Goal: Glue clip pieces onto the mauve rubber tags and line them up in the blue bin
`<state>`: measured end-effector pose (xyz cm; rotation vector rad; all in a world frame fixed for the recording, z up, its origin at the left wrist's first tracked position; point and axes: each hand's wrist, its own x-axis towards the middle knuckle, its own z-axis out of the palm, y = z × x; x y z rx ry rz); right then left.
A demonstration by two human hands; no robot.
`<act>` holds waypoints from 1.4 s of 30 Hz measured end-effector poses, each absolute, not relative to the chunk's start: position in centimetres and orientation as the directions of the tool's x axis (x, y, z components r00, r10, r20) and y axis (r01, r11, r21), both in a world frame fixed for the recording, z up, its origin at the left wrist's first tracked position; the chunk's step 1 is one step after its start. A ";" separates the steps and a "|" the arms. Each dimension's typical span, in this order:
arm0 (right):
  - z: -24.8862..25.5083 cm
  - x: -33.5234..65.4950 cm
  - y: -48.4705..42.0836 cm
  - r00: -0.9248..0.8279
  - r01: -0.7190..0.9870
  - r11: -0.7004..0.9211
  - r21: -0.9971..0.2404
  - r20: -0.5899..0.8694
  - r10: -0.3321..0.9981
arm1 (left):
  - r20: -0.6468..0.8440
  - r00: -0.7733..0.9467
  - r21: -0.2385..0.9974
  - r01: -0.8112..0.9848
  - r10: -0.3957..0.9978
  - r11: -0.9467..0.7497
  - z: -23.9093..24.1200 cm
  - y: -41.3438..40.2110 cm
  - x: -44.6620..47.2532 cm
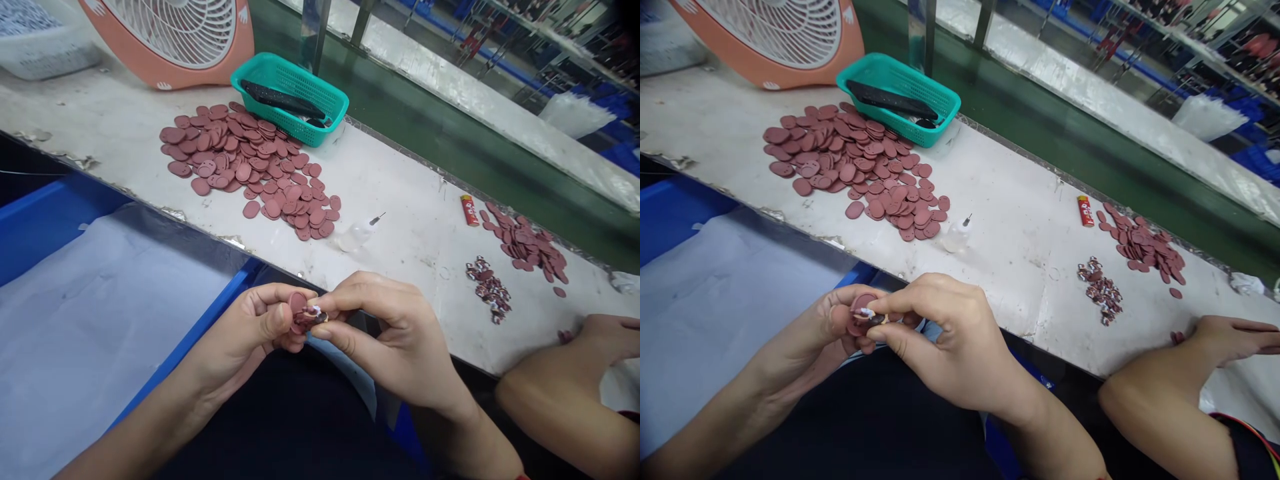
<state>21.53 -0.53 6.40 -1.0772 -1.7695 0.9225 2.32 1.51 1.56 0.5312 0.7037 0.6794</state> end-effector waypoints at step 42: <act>6.7 21.6 -1.3 -0.313 0.300 0.404 -0.864 0.311 0.897 | -0.418 0.588 0.551 -0.442 0.693 0.708 1.5 0.4 2.0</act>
